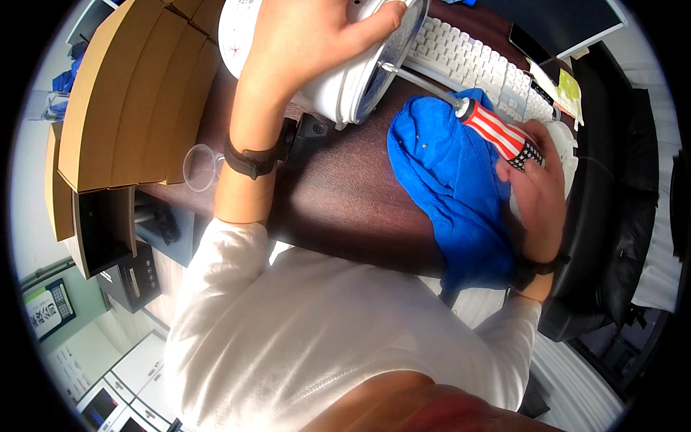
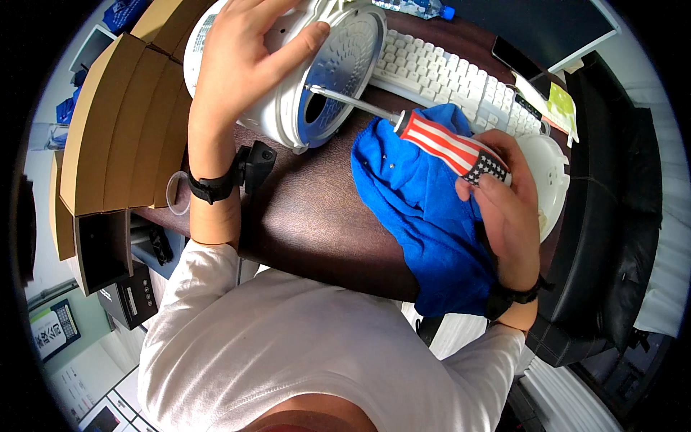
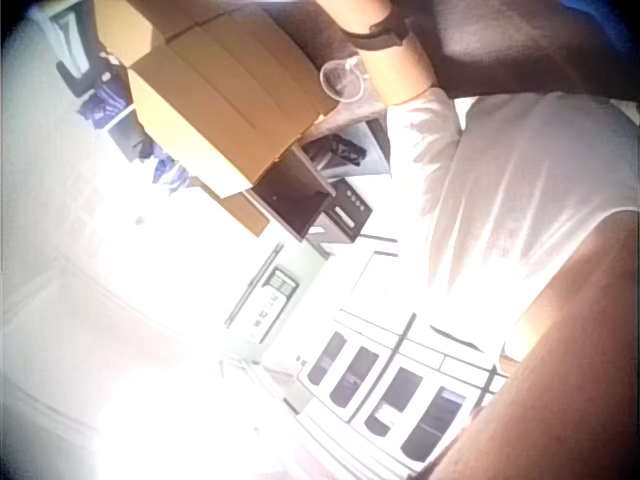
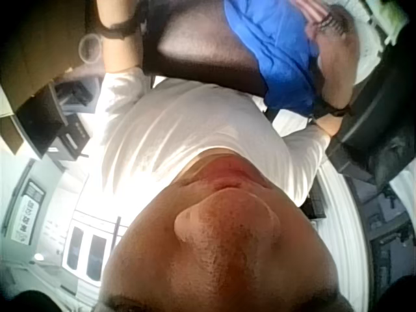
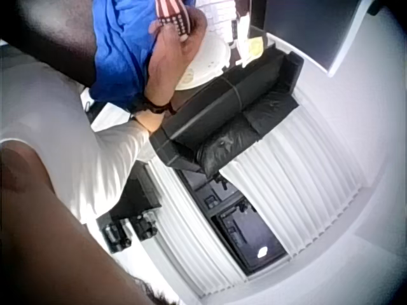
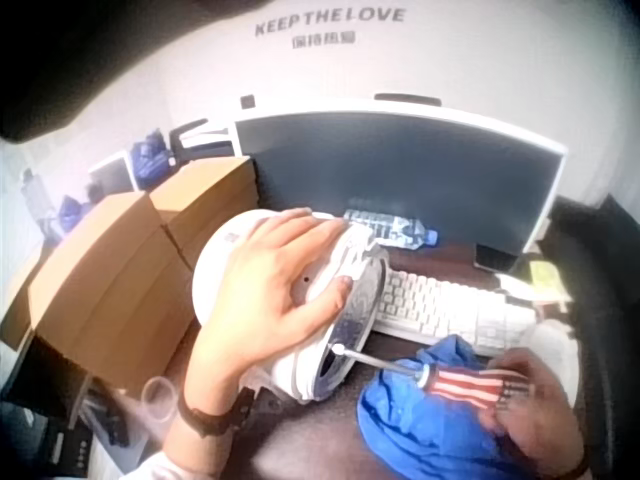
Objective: The person uses a screwdriver to remove screws from the base of a white cylindrical appliance. They place the removed screws on a blue cloth and lift the top cover off the base, revealing the interior.
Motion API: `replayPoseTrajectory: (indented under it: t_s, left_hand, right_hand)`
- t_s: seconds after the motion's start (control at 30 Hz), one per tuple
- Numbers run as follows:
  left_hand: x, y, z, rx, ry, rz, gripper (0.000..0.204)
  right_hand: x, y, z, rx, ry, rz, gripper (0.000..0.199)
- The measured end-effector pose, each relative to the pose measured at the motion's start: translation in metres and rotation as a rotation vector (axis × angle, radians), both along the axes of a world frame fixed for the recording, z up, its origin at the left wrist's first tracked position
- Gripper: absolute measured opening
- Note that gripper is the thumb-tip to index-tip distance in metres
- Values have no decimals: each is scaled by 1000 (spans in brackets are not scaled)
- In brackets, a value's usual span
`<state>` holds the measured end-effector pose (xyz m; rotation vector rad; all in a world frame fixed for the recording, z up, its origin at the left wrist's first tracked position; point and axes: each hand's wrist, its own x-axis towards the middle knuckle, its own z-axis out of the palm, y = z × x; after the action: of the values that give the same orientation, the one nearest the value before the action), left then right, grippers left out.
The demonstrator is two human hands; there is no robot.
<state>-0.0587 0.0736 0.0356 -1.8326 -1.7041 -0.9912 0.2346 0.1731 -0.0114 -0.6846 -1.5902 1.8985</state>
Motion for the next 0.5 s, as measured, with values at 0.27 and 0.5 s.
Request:
replayPoseTrajectory:
  t_s: [0.27,0.5]
  left_hand:
    - [0,0,0,-1,-6,12,45]
    - [1,-1,0,-3,-13,10,45]
  right_hand:
    - [12,17,-8,-153,-21,254,44]
    - [0,1,-9,-22,-3,-53,42]
